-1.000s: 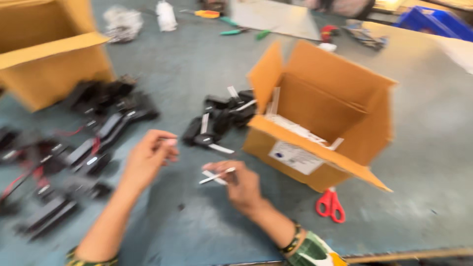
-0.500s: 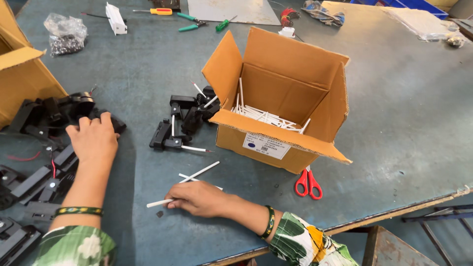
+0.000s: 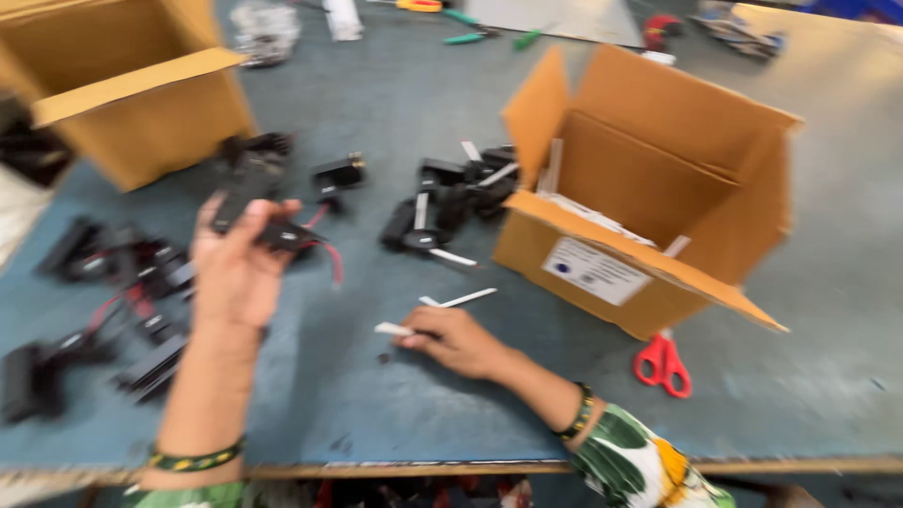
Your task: The person inserts white plastic rods into black plastic housings on a workbench. They handle each unit one at a time, aligning the rod with the housing and pushing it into place, then setting the assembled unit aside.
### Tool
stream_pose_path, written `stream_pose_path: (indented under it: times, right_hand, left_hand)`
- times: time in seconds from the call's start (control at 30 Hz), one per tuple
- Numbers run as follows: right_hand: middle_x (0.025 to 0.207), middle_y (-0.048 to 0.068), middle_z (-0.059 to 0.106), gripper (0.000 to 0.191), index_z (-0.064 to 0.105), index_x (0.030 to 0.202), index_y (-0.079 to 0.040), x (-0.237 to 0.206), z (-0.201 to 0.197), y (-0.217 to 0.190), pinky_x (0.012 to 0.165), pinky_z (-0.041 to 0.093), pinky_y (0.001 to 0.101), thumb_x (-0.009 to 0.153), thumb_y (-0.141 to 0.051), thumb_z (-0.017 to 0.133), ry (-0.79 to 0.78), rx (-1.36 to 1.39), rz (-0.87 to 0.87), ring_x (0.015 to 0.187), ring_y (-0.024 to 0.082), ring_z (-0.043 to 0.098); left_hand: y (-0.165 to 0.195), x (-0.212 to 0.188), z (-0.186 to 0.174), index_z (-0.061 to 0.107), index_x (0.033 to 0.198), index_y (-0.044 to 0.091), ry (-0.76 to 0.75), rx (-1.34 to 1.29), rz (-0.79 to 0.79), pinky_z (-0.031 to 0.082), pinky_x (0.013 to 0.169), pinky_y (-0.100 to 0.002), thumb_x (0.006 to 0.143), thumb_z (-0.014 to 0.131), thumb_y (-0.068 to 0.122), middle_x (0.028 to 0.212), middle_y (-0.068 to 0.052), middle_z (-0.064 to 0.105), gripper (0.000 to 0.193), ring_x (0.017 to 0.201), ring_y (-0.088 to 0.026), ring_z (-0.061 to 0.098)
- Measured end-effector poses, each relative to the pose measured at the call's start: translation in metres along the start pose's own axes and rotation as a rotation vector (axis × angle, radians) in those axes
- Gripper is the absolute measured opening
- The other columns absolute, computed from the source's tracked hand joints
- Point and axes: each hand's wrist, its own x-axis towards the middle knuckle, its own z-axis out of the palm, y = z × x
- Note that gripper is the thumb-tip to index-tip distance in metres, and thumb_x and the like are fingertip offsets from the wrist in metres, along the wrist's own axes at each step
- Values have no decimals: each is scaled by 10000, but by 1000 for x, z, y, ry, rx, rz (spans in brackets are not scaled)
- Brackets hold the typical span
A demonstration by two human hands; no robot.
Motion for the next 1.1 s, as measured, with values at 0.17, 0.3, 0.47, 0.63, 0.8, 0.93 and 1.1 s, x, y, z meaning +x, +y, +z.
stream_pose_path:
  times: [0.17, 0.3, 0.47, 0.63, 0.8, 0.93, 1.1]
  right_hand:
    - [903, 27, 650, 233, 671, 1052, -19, 2, 8, 7, 807, 543, 284, 1057, -222, 557, 108, 477, 253, 865, 128, 647]
    - [728, 2, 467, 260, 676, 1064, -28, 0, 9, 7, 584, 389, 248, 1035, -280, 620, 274, 706, 401, 628, 87, 453]
    - [1009, -19, 645, 423, 666, 1219, -9, -8, 8, -3, 819, 495, 251, 1022, -382, 699, 462, 417, 1, 948, 78, 597]
    - [908, -16, 741, 442, 735, 1229, -4, -10, 1, -7, 726, 427, 199, 1074, -411, 658, 200, 742, 291, 783, 27, 526]
    - [719, -8, 691, 386, 745, 1130, -51, -11, -5, -9, 469, 305, 208, 1040, -403, 614, 218, 739, 420, 498, 17, 423]
    - [684, -16, 644, 370, 760, 1153, -73, -11, -7, -15, 524, 339, 214, 1057, -401, 617, 175, 675, 397, 561, 19, 491]
    - [677, -14, 648, 372, 771, 1106, -82, -17, -4, -26, 664, 444, 232, 1074, -416, 611, -3, 506, 270, 654, 38, 612]
  left_hand:
    - [-4, -37, -10, 602, 1191, 63, -45, -161, -70, 599, 921, -488, 1009, 655, 105, 1031, -70, 683, 194, 1156, -296, 694]
    - [-20, -59, 4, 584, 1193, 84, 31, -159, -53, 562, 949, -493, 988, 655, 117, 1052, -61, 679, 219, 1171, -281, 671]
    - [-60, -91, 33, 508, 1332, 101, 19, -62, -25, 509, 944, -454, 929, 646, 101, 1274, -68, 620, 426, 1191, -278, 637]
    - [-93, -104, 47, 409, 1387, 78, -57, 32, 107, 475, 1060, -431, 963, 664, 11, 1323, -131, 594, 500, 1274, -299, 600]
    - [-104, -103, 38, 414, 1390, 79, 6, -23, 47, 497, 1070, -458, 974, 629, 13, 1239, -126, 625, 472, 1297, -320, 608]
    - [-103, -107, 25, 464, 1385, 76, 56, -126, 22, 486, 1049, -510, 1027, 615, 72, 1176, -114, 626, 389, 1296, -355, 601]
    - [-90, -115, 5, 539, 1438, 35, 142, -427, -89, 425, 1114, -562, 1087, 591, 182, 1171, -101, 645, 384, 1376, -361, 577]
